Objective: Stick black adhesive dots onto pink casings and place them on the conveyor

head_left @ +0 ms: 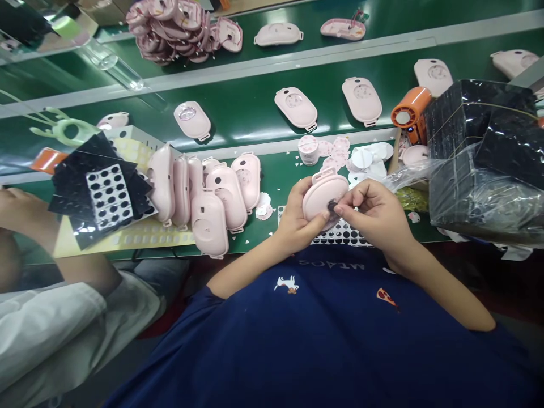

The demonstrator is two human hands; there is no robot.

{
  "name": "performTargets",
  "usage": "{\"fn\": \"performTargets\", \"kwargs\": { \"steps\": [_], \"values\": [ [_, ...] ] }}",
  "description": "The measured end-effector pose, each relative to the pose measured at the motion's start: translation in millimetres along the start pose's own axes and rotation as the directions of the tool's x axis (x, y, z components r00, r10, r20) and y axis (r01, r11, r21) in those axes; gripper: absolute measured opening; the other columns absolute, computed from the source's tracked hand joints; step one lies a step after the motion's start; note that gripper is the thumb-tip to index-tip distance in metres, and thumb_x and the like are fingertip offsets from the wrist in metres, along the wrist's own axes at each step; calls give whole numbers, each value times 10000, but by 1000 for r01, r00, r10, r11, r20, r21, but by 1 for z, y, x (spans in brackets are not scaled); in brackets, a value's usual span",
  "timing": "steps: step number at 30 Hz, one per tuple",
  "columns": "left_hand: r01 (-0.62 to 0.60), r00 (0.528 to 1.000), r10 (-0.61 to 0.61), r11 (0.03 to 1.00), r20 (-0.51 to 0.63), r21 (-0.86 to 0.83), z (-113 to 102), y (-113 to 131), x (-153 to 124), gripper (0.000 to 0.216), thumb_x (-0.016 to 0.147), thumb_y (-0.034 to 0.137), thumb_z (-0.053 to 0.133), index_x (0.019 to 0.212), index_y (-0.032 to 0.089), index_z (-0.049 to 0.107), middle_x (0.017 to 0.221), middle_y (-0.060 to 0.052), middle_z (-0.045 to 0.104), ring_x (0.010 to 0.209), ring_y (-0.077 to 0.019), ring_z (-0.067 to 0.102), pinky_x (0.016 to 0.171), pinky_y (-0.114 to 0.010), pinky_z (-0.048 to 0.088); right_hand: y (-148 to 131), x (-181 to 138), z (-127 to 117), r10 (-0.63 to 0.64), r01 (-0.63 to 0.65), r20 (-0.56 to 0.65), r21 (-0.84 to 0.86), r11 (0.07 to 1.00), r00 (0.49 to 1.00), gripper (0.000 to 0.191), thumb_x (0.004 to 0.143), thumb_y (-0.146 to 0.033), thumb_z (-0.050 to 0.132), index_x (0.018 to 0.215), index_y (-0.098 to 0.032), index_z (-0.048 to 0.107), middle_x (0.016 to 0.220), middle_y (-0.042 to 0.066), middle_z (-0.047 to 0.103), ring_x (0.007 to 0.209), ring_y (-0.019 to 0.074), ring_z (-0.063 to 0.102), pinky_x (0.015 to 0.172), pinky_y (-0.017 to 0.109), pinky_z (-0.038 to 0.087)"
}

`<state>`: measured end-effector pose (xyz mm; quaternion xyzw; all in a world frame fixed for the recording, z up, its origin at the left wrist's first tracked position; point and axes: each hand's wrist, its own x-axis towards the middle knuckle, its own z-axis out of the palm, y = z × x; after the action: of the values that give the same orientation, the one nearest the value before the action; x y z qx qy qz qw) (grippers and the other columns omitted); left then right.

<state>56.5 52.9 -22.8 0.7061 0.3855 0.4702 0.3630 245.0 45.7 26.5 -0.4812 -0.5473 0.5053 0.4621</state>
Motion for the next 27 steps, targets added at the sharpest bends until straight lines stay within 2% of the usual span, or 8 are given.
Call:
{"fn": "performTargets", "kwargs": {
  "steps": [5,11,15,18,20,22,25,27],
  "values": [
    [-40,999,39,996,17,81,-1,5,2,619,947,484,618,1463,291,335,1418,-114,513,1256,-279,571,1061,-445,502,-4,-2,1,-24,18,-43,-139,990,999,339,805,-287,732,732,-246,404,777,-19,660,762,162,642,704,319,506],
    [-201,979,189,959,76,201,-3,11,6,599,974,341,592,1492,299,297,1420,-126,495,1330,-287,519,1137,-486,445,-14,-2,0,-50,32,-52,-303,952,997,263,810,-247,692,722,-242,444,701,-35,610,656,133,573,615,283,446],
    [-204,977,190,963,92,175,-5,13,5,597,975,346,586,1495,299,298,1441,-133,489,1352,-307,504,1145,-518,435,-13,2,-6,-35,26,-13,-404,914,999,254,795,-310,732,814,-248,486,727,-35,590,631,131,533,594,279,438],
    [-202,977,197,976,78,78,-10,14,7,576,982,410,567,1488,318,308,1423,-121,506,1321,-302,536,1119,-516,465,-4,4,-8,-128,121,8,-395,911,992,419,744,-422,784,1045,-254,548,1056,35,652,886,194,618,779,345,525],
    [-251,966,247,967,74,52,-13,13,10,572,970,473,570,1476,354,331,1407,-98,515,1319,-305,539,1127,-531,460,4,4,-4,-172,192,93,-277,942,981,526,785,-510,746,1202,-268,536,1259,69,618,1096,242,614,937,404,527],
    [-270,962,267,960,55,68,-14,11,14,631,929,575,593,1475,377,345,1455,-87,473,1384,-334,482,1165,-563,416,13,4,3,-166,185,135,-137,973,977,525,849,-592,676,1244,-281,525,1271,69,622,1159,255,610,994,428,523],
    [-124,989,121,992,89,23,-11,-1,17,802,848,694,644,1502,345,338,1519,-107,431,1416,-369,450,1157,-571,423,21,7,8,-157,157,3,-38,987,988,557,904,-692,561,1286,-294,486,1232,68,630,1136,254,626,980,434,547],
    [59,989,-49,996,140,-63,-10,-14,15,769,850,684,654,1465,294,408,1428,-124,537,1301,-348,564,1079,-541,499,19,14,1,-194,192,-6,-90,977,981,594,936,-703,490,1370,-300,439,1296,78,600,1181,259,608,1001,448,542]
  ]
}}
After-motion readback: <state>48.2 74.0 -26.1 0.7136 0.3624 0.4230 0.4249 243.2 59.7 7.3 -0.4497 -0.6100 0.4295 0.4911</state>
